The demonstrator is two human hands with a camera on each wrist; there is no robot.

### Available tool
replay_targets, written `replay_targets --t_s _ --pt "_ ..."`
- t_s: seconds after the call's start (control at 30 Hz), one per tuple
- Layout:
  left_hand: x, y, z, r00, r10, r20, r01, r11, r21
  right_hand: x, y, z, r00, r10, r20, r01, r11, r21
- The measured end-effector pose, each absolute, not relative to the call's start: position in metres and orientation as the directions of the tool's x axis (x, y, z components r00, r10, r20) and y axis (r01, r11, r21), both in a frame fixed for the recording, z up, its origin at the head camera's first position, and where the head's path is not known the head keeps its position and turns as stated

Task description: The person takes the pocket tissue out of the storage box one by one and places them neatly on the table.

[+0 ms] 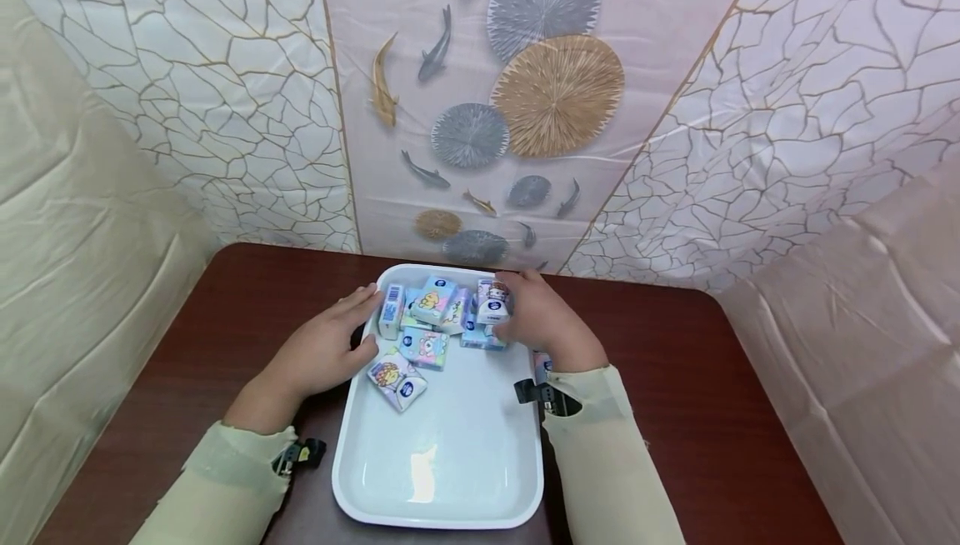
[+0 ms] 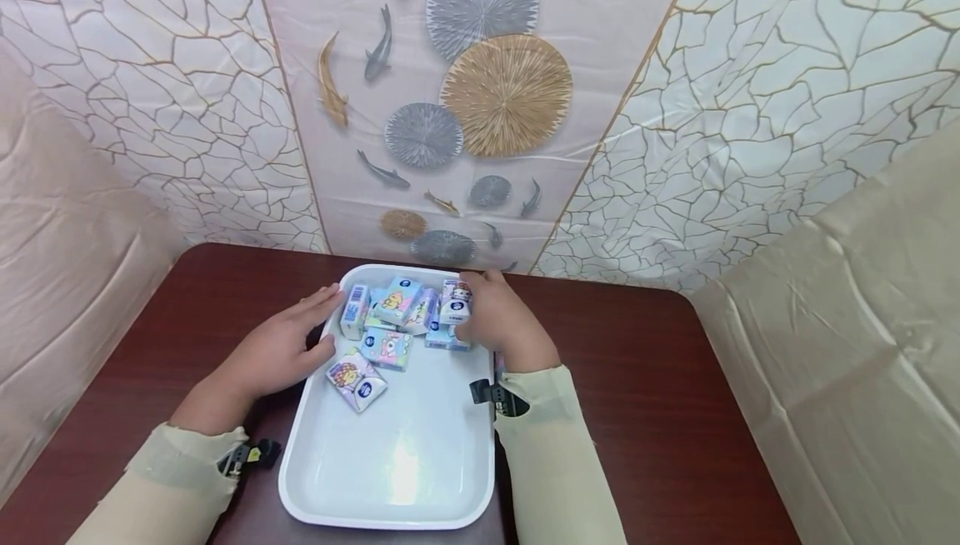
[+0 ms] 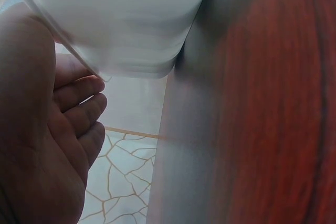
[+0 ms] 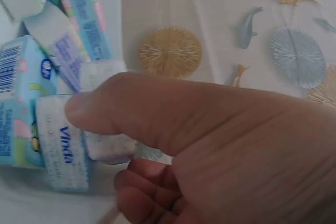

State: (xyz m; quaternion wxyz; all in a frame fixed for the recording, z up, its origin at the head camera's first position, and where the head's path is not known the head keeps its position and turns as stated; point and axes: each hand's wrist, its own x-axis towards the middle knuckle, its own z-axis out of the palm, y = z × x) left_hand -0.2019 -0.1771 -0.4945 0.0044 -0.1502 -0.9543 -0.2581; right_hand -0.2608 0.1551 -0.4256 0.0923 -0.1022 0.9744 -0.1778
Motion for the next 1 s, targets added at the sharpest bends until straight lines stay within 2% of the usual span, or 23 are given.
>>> replay_targets --t_s 1.0 --pt "-0.2011 -0.1762 -0.4917 -0.953 0.289 0.09 0.294 0.815 0.5 -0.2627 0.1524 -0.4311 -0.961 -0.254 -0.108 -0.206 0.921 -0.33"
